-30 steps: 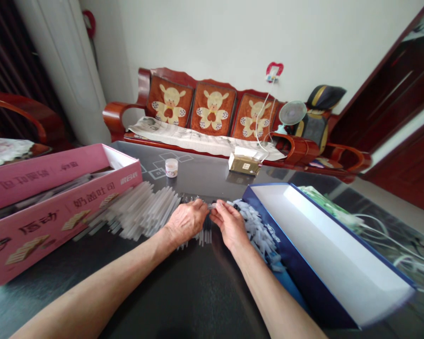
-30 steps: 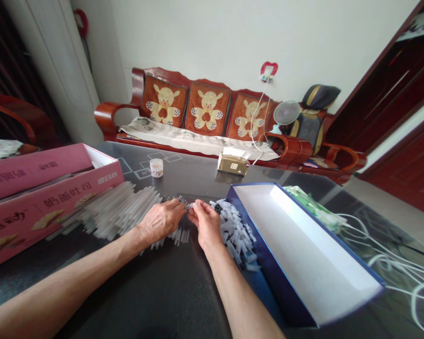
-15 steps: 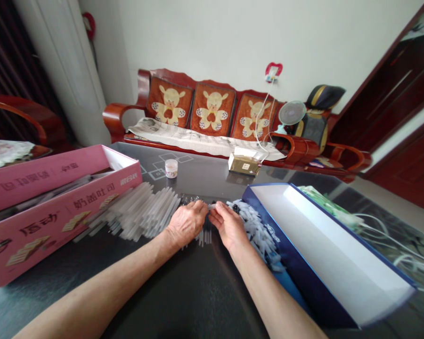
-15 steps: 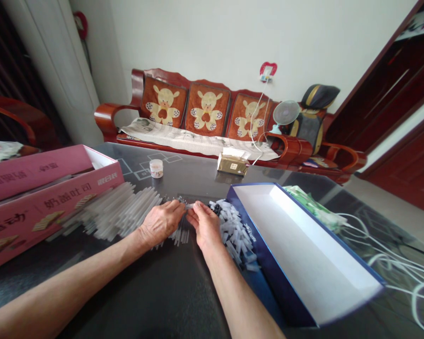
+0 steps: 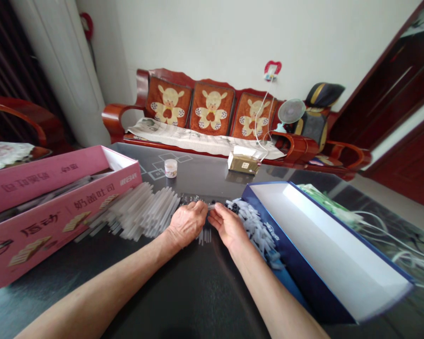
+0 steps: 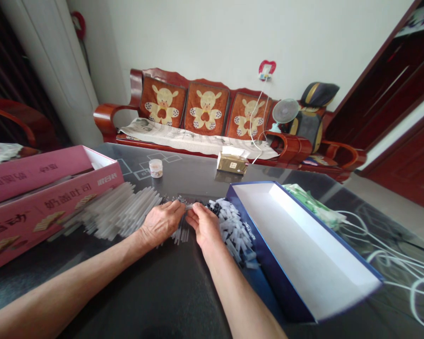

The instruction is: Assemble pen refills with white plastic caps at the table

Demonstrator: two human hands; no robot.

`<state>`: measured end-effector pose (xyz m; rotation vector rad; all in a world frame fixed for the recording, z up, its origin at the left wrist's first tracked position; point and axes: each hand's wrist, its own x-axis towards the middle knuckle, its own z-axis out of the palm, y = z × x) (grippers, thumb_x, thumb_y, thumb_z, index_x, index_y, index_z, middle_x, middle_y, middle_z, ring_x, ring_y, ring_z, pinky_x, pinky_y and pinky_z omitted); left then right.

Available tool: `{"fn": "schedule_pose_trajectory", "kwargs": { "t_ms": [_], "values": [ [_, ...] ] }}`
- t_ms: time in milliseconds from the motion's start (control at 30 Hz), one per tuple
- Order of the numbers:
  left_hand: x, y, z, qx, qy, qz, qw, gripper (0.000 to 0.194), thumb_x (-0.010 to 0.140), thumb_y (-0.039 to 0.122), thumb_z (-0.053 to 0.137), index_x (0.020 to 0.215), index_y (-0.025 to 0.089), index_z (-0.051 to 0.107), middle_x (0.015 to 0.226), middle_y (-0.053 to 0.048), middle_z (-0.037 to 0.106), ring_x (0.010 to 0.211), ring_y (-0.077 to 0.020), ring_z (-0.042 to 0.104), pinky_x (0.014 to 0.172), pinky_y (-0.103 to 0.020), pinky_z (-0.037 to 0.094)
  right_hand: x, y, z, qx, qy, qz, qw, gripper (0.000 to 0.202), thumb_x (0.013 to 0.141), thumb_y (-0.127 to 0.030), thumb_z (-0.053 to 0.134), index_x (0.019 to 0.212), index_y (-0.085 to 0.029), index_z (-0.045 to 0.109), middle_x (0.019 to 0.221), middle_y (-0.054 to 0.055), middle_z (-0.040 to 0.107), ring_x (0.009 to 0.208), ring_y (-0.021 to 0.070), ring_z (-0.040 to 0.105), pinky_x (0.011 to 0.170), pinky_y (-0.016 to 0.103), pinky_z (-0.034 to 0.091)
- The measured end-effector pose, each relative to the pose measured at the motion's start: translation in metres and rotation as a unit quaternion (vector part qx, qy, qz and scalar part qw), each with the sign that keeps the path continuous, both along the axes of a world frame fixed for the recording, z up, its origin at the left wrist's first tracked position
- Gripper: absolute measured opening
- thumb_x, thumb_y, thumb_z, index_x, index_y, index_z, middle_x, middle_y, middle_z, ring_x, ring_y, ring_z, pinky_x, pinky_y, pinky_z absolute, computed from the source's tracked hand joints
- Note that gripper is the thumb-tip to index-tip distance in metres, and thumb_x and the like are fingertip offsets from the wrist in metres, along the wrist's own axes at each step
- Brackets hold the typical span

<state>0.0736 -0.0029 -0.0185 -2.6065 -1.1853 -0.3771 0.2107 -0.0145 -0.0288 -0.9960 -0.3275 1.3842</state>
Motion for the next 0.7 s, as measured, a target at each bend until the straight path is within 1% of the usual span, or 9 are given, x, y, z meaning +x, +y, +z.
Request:
{"fn": "schedule_pose_trajectory", "kwargs": {
  "t_ms": [167,267,333,400,500,567,633,667,700],
  "values": [
    [-0.001,0.001,-0.005,0.016,-0.004,-0.005,1.0,0.019,0.088,0.013,0.039,0.088,0.016,0.057,0.084,-0.007,0.058,0.078,-0.0189,0.058,0.065,-0.028,0.048,0.001,0.0,0.001,-0.025,0.002,0.01,1.0,0.013,0.064,-0.012,0.073,0.07,-0.016,0.061,0.056,-0.001,0.066,0.054,0.0124,0.062,0.056,0.026,0.053],
    [-0.001,0.004,-0.007,0.026,-0.012,-0.012,1.0,0.018,0.088,0.013,0.04,0.087,0.016,0.057,0.083,-0.006,0.057,0.077,-0.0189,0.057,0.064,-0.028,0.047,0.001,0.001,0.001,-0.026,-0.003,0.019,0.999,0.014,0.064,-0.013,0.073,0.069,-0.016,0.06,0.054,-0.001,0.065,0.053,0.0121,0.061,0.057,0.025,0.053],
    [-0.002,0.006,-0.006,0.035,-0.022,-0.013,0.999,0.017,0.089,0.015,0.04,0.086,0.017,0.057,0.082,-0.006,0.057,0.076,-0.0189,0.056,0.063,-0.028,0.046,0.001,0.001,0.002,-0.008,-0.011,0.018,1.0,0.018,0.062,-0.016,0.075,0.071,-0.016,0.06,0.056,-0.001,0.065,0.054,0.012,0.061,0.057,0.025,0.052],
    [-0.004,0.007,-0.003,0.049,-0.034,-0.007,0.998,0.017,0.09,0.017,0.041,0.087,0.018,0.058,0.081,-0.005,0.056,0.076,-0.0187,0.055,0.063,-0.028,0.045,0.0,0.001,0.003,0.026,-0.022,0.016,0.999,0.023,0.061,-0.022,0.076,0.075,-0.017,0.059,0.059,-0.002,0.066,0.057,0.012,0.062,0.059,0.024,0.051],
    [-0.007,0.009,0.003,0.075,-0.05,0.014,0.996,0.018,0.092,0.022,0.041,0.092,0.021,0.059,0.082,-0.004,0.055,0.076,-0.0187,0.053,0.065,-0.029,0.043,-0.001,-0.001,0.004,0.078,-0.041,0.032,0.996,0.03,0.064,-0.031,0.074,0.085,-0.02,0.057,0.067,-0.002,0.067,0.063,0.0128,0.064,0.062,0.025,0.051],
    [-0.01,0.009,0.005,0.088,-0.053,0.017,0.995,0.02,0.092,0.024,0.041,0.098,0.022,0.059,0.083,-0.004,0.055,0.076,-0.019,0.051,0.065,-0.03,0.042,-0.001,-0.002,0.004,0.092,-0.078,0.053,0.991,0.032,0.065,-0.032,0.071,0.092,-0.021,0.056,0.072,-0.002,0.067,0.066,0.0136,0.064,0.064,0.026,0.051],
    [-0.011,0.01,0.007,0.095,-0.053,0.006,0.994,0.023,0.092,0.024,0.041,0.105,0.022,0.059,0.084,-0.005,0.055,0.077,-0.0194,0.051,0.066,-0.031,0.042,0.0,-0.003,0.004,0.105,-0.159,0.065,0.979,0.031,0.067,-0.032,0.068,0.093,-0.02,0.056,0.074,-0.001,0.066,0.067,0.0141,0.064,0.064,0.027,0.05],
    [-0.012,0.011,0.007,0.099,-0.052,-0.003,0.994,0.025,0.092,0.024,0.04,0.108,0.021,0.058,0.085,-0.005,0.055,0.077,-0.0197,0.05,0.068,-0.032,0.042,0.002,-0.004,0.005,0.118,-0.222,0.068,0.966,0.028,0.068,-0.031,0.067,0.091,-0.019,0.056,0.073,-0.001,0.065,0.066,0.0138,0.062,0.063,0.027,0.05],
    [-0.013,0.012,0.007,0.103,-0.05,-0.013,0.993,0.026,0.092,0.023,0.039,0.111,0.021,0.057,0.085,-0.006,0.056,0.078,-0.02,0.05,0.07,-0.033,0.042,0.004,-0.004,0.005,0.137,-0.293,0.065,0.944,0.024,0.069,-0.031,0.065,0.087,-0.018,0.057,0.071,-0.002,0.063,0.064,0.0134,0.061,0.062,0.026,0.049]
  ]
}}
